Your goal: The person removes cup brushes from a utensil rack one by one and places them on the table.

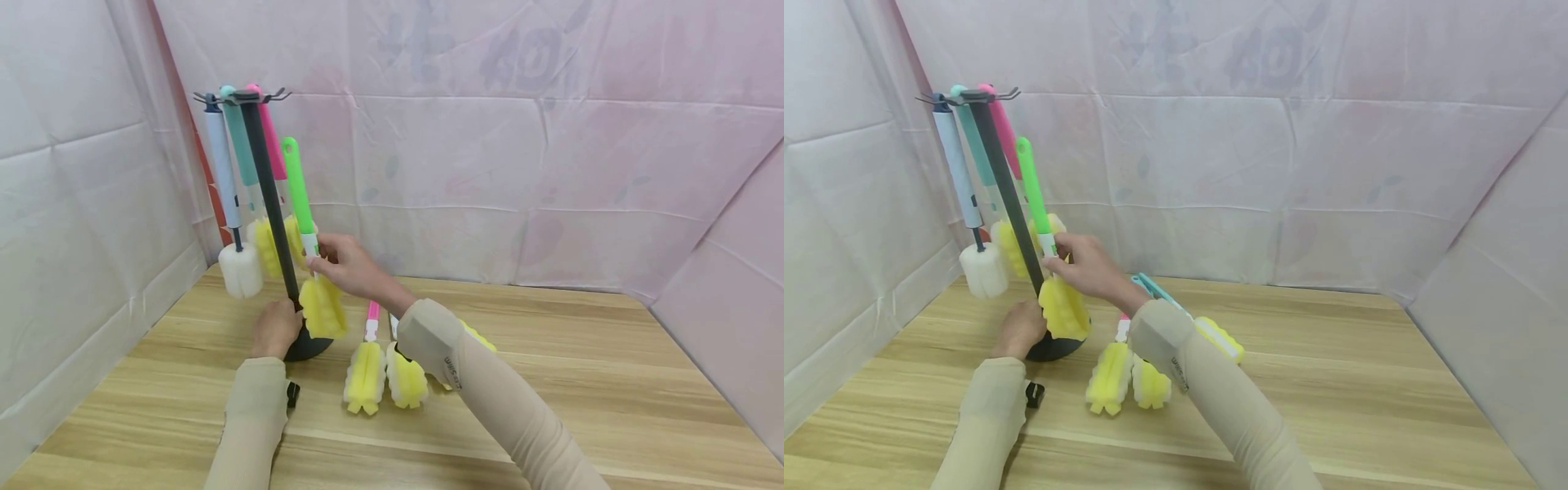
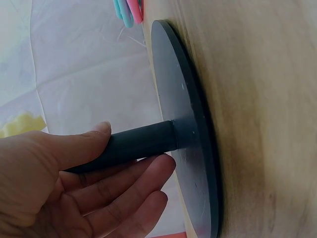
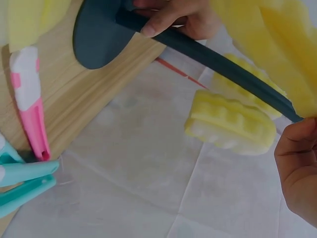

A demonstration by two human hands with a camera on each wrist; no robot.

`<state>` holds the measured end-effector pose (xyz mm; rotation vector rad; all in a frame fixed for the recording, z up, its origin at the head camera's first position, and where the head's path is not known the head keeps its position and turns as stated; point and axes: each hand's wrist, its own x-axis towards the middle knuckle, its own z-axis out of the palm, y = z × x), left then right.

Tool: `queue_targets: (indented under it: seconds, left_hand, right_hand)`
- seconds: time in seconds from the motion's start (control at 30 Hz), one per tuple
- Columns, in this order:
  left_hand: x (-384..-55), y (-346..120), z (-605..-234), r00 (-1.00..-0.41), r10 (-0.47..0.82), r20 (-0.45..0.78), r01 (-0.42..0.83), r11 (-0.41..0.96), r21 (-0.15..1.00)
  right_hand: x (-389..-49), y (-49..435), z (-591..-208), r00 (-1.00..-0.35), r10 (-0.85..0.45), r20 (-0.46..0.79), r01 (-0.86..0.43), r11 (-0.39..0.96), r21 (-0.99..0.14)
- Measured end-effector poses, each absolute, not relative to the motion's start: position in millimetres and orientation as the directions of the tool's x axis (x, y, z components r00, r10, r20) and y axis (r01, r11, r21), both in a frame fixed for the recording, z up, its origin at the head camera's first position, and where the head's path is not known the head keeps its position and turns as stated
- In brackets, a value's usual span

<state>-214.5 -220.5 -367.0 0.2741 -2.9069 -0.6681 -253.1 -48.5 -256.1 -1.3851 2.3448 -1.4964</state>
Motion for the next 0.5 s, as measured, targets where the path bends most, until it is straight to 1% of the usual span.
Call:
queue_targets:
  seconds: [0.2, 0.5]
  left_hand:
    - [-214.0, -219.4, -365.2, -0.972, -0.223, 0.077, -0.163, 0.87, 0.464]
    - [-214.6, -218.9, -365.9, -0.968, -0.245, 0.046, -0.193, 0.854, 0.484]
  right_hand:
    - [-259.0, -40.1, -258.3, -0.632, -0.679, 0.373, -0.622, 0.157, -0.767]
    - [-264.9, -28.7, -260.7, -0.654, -0.659, 0.372, -0.632, 0.206, -0.747]
